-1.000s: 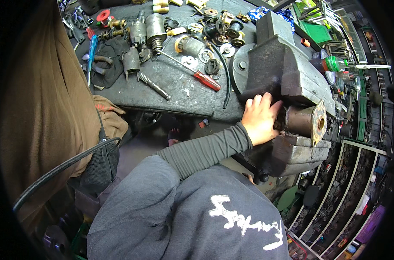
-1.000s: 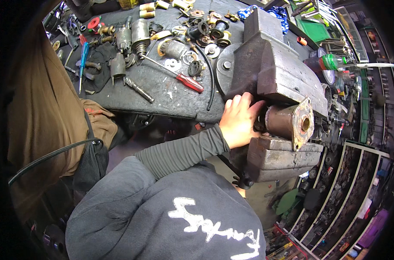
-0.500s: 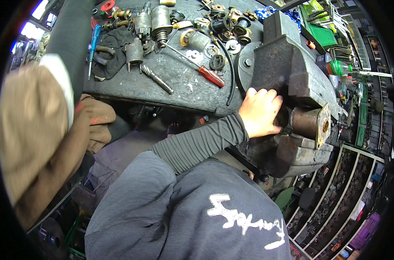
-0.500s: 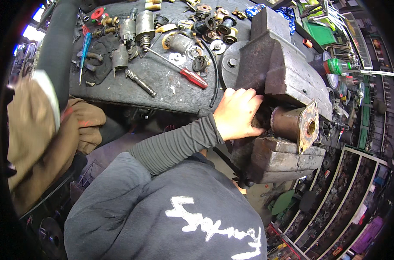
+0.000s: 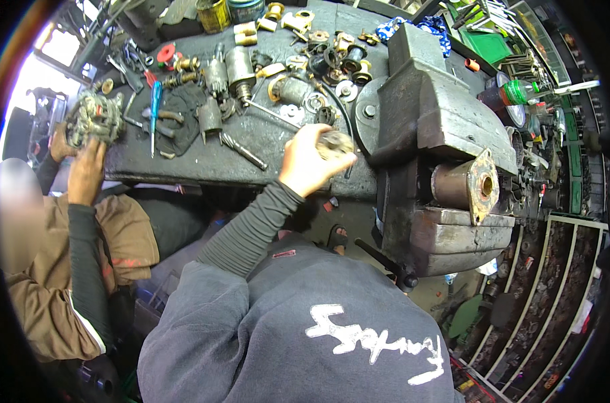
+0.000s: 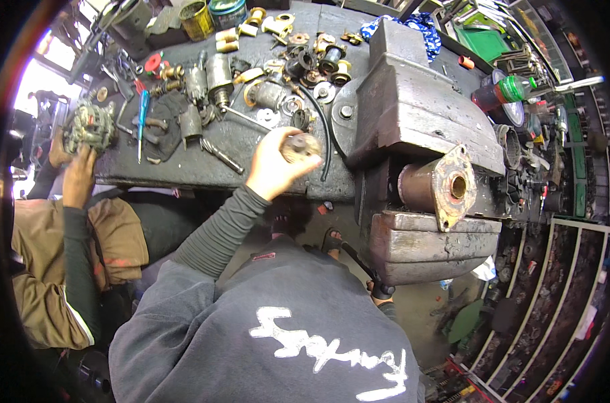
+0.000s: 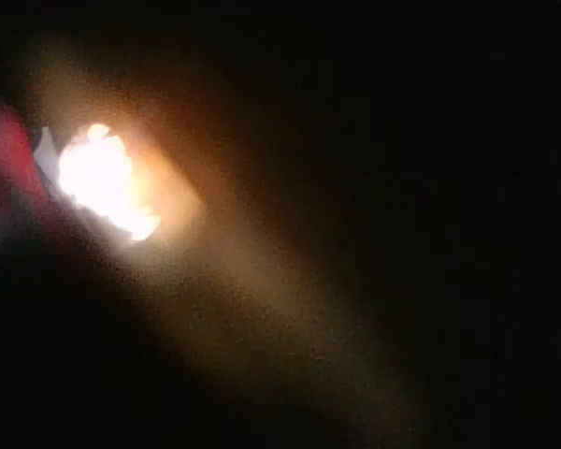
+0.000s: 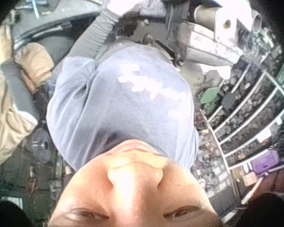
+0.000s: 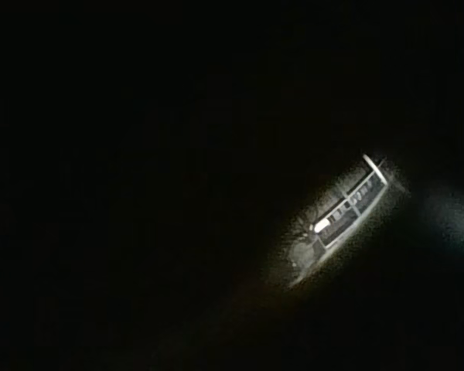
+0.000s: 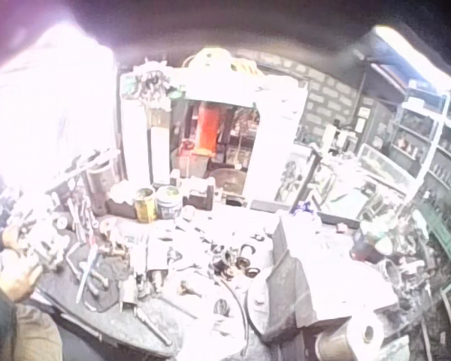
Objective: The person uses a hammer and punch to remove a pin from a cylindrical metal part clamped in a vise, then inspects the part and its internal components. The person handles various small mechanical parts and tools on a cluttered workbench.
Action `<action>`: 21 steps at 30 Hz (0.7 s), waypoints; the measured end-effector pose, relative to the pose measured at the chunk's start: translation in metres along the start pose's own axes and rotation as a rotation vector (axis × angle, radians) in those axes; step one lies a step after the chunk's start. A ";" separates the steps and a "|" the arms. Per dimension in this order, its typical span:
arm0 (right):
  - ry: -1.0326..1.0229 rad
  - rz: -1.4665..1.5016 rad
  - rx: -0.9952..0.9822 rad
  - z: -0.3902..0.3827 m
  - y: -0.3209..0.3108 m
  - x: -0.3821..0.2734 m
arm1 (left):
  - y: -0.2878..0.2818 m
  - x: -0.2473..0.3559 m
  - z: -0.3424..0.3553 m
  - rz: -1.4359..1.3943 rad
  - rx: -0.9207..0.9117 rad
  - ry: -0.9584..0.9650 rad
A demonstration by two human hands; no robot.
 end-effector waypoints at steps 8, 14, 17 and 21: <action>-0.107 -0.080 -0.050 0.034 0.020 0.037 | -0.018 -0.070 0.107 -0.201 -0.112 -0.215; -0.205 -0.126 -0.068 0.056 0.037 0.061 | -0.042 -0.070 0.171 0.796 -0.060 -0.158; -0.297 -0.005 -0.061 0.056 0.052 0.050 | -0.057 -0.068 0.157 0.803 0.132 -0.206; -0.455 -0.452 -0.184 0.054 0.078 0.023 | -0.064 -0.074 0.121 0.175 0.273 -0.075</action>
Point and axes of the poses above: each hand's wrist, its own z-axis towards the middle knuckle, its own y-axis out of the palm, x = y × z, the point moved 2 cm from there along z, towards the middle knuckle, and after that the axes turned 14 degrees about z, right-handed, at the moved point
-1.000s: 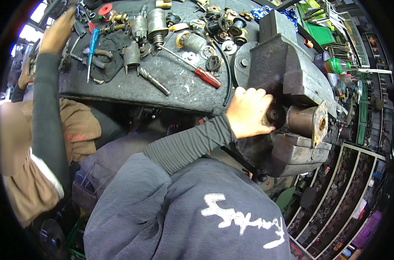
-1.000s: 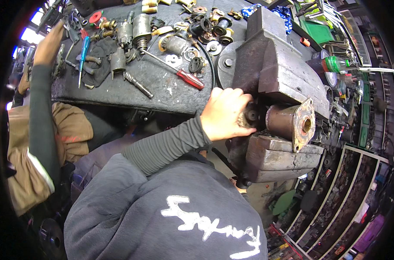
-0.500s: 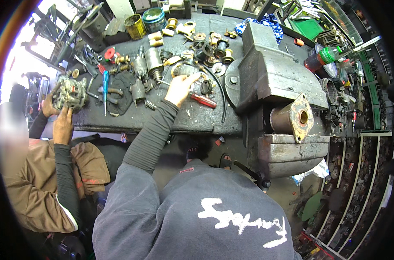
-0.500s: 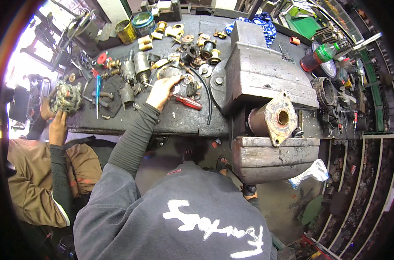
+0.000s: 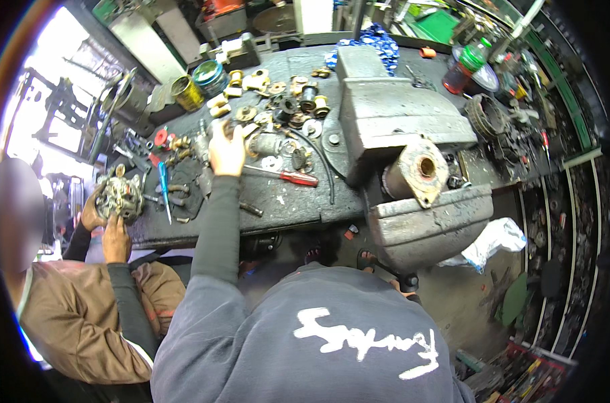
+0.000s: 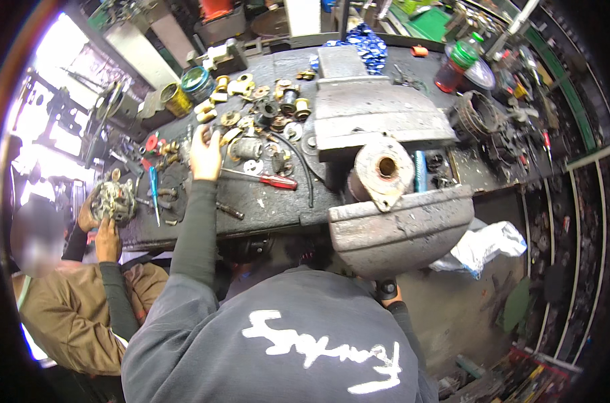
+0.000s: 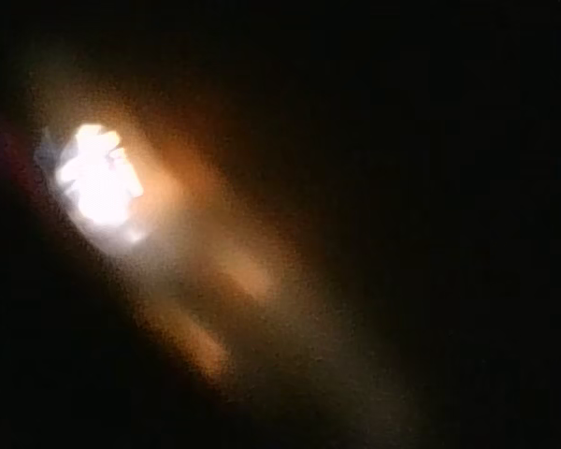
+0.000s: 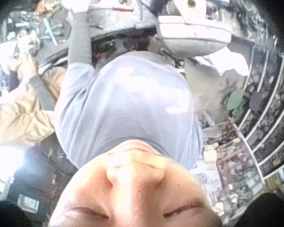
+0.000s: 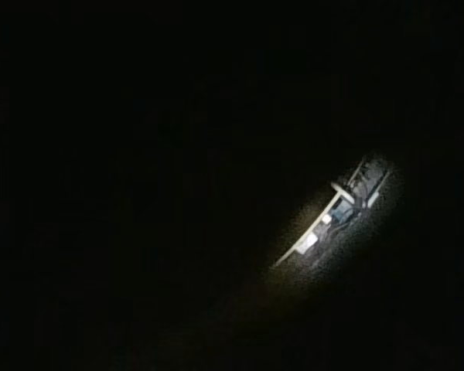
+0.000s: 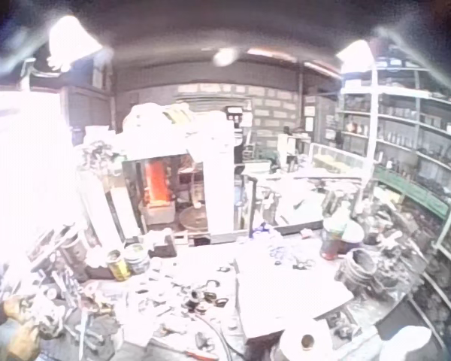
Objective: The person uses a hammer and punch to remove a pin from a cylindrical metal part clamped in a vise, then inspects the part and its internal components. The person handles various small mechanical parts and tools on a cluttered workbench.
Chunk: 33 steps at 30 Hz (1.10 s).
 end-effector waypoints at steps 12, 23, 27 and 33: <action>0.126 0.416 0.029 0.051 0.045 -0.047 | -0.081 0.240 -0.099 -0.143 -0.516 0.948; 0.165 0.495 -0.096 0.053 0.031 -0.057 | -0.051 0.354 -0.087 0.652 -0.673 1.885; 0.172 0.545 -0.092 0.053 0.034 -0.041 | -0.041 0.370 -0.088 0.744 -0.799 1.892; 0.155 0.551 -0.134 0.038 0.005 -0.067 | -0.041 0.383 -0.093 0.886 -0.760 1.943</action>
Point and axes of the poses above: each hand's wrist, its own z-axis towards the middle knuckle, its own y-axis out of the palm, x = y × z, the point moved 2 cm from there along z, towards the middle knuckle, and after that the axes turned 14 degrees about z, right-handed, at the moved point
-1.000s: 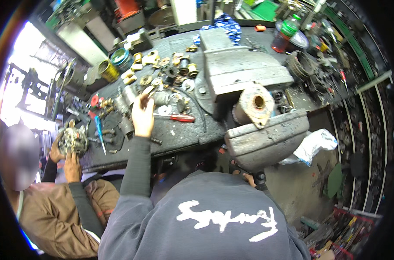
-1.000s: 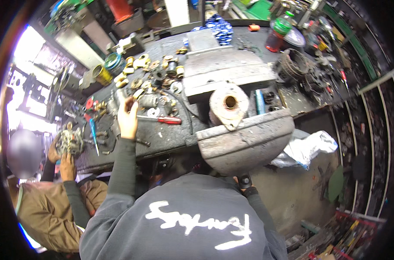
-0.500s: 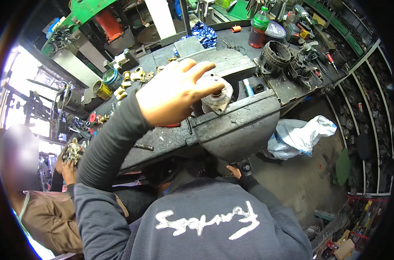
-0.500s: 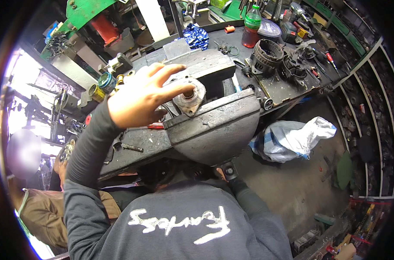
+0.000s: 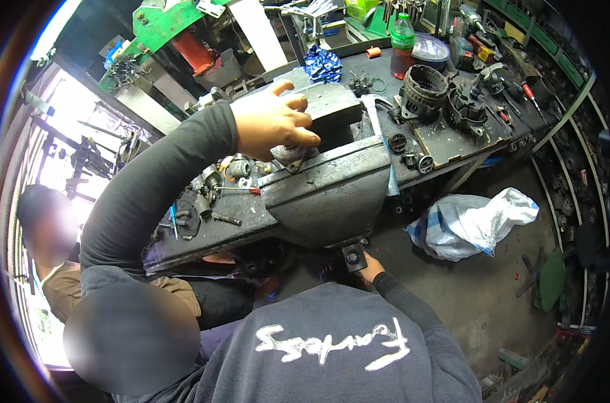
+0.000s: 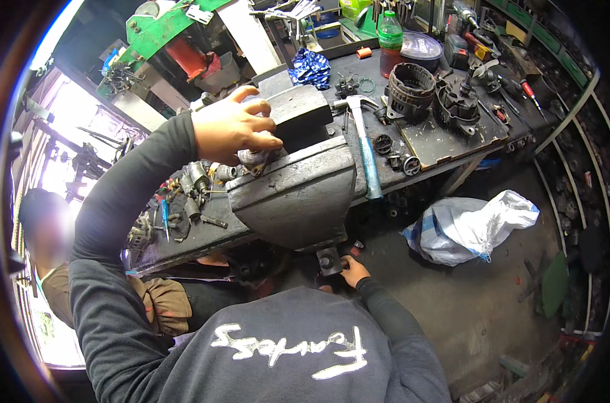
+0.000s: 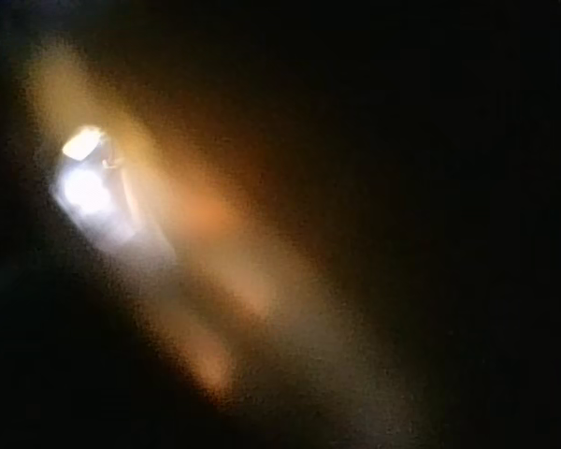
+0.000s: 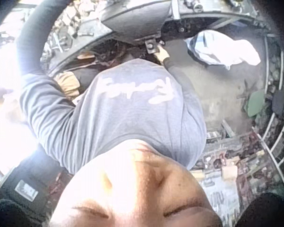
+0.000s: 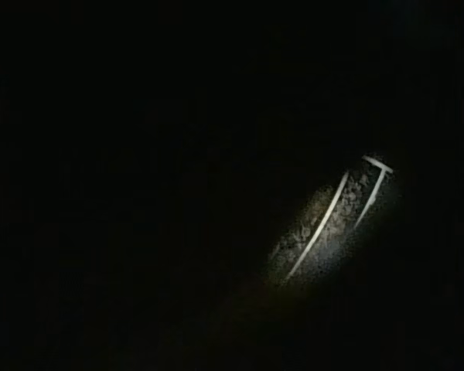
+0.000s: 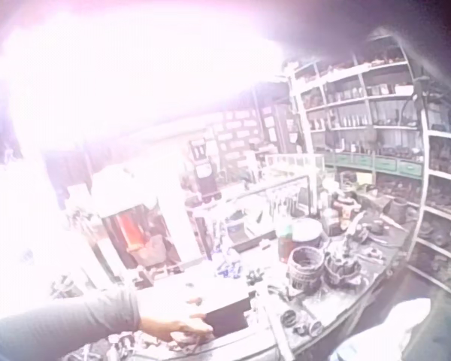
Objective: The person uses a hammer and punch to remove a pin from a cylindrical metal part clamped in a vise, then inspects the part and its internal components. The person handles various small mechanical parts and tools on a cluttered workbench.
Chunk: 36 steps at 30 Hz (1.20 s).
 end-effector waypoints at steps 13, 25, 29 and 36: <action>-0.219 -0.309 0.006 0.010 0.012 -0.004 | -0.014 -0.006 -0.016 -0.020 0.006 -0.117; -0.240 -0.117 -0.083 0.070 0.074 0.078 | -0.038 -0.014 -0.118 -0.483 0.314 -0.608; -0.047 0.138 0.146 0.038 0.063 0.037 | 0.037 0.047 -0.174 -1.272 0.809 -1.027; -0.187 -0.091 0.301 0.043 0.023 0.088 | 0.176 0.199 -0.147 -2.573 1.684 -0.573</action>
Point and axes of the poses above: each hand's wrist, its own z-axis towards the middle knuckle, its own y-axis out of the palm, x = y × z, the point moved 2 cm from there along z, towards the middle knuckle, and after that the axes turned 14 degrees about z, right-handed, at the moved point
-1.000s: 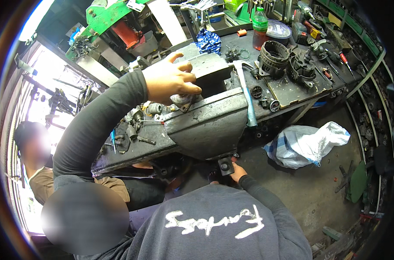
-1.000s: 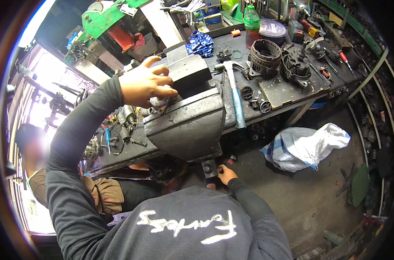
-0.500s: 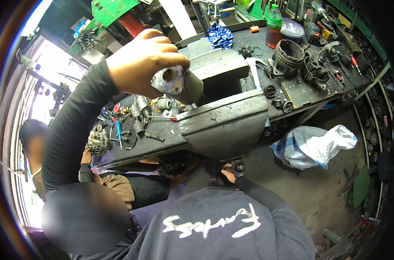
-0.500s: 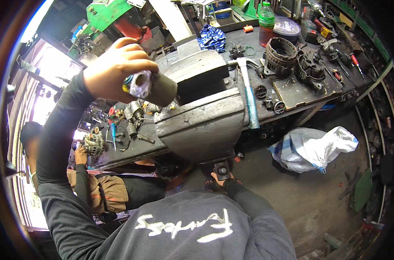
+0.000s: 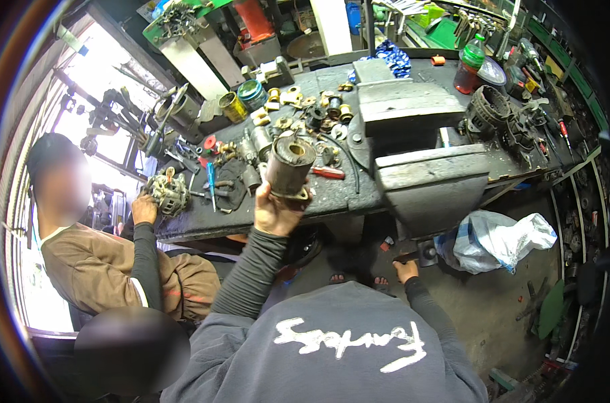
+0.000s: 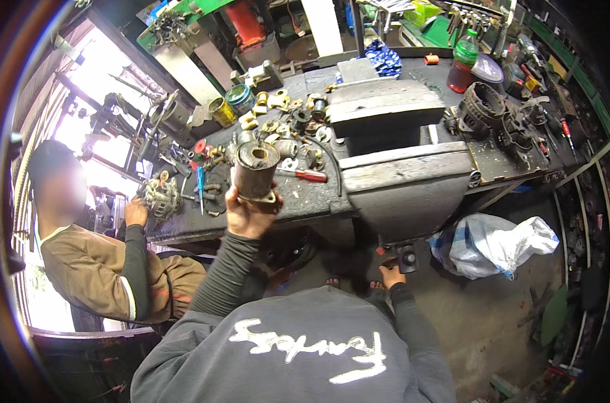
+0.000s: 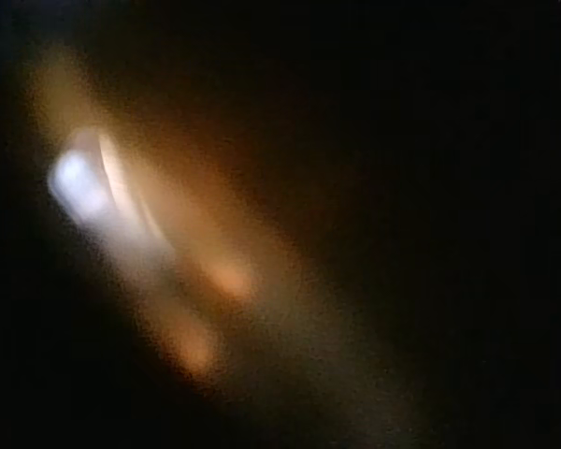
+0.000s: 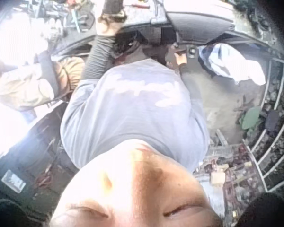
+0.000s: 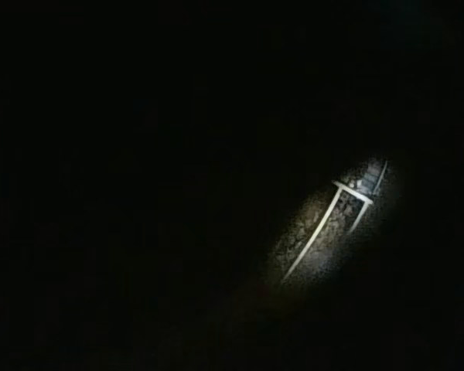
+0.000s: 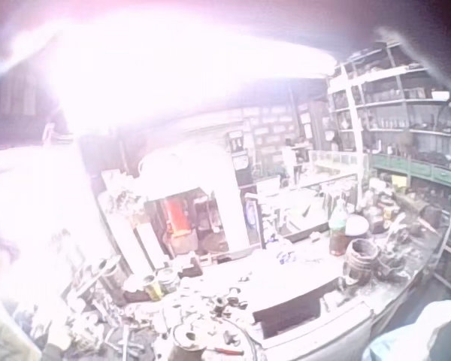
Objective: The person uses a hammer and punch to remove a pin from a cylindrical metal part clamped in a vise, then inspects the part and its internal components. The person handles various small mechanical parts and tools on a cluttered workbench.
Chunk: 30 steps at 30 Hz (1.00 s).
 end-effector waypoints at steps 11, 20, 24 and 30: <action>0.293 0.096 -0.387 -0.059 0.018 -0.105 | -0.060 -0.023 -0.045 -0.290 -0.212 0.067; -0.084 0.312 -0.654 -0.068 0.068 -0.340 | -0.065 -0.021 -0.065 -0.060 -0.029 0.043; -0.102 0.290 -0.657 -0.061 0.081 -0.338 | -0.068 0.007 -0.060 0.164 0.057 -0.026; 0.024 0.173 -0.708 -0.081 0.087 -0.297 | -0.054 0.071 0.010 1.755 0.092 -0.225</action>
Point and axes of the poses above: each hand's wrist, its own z-axis towards the middle knuckle, its own y-axis out of the palm, x = y × z, the point moved 2 cm from there along z, towards the middle knuckle, and after that the axes turned 14 degrees about z, right-handed, at the moved point
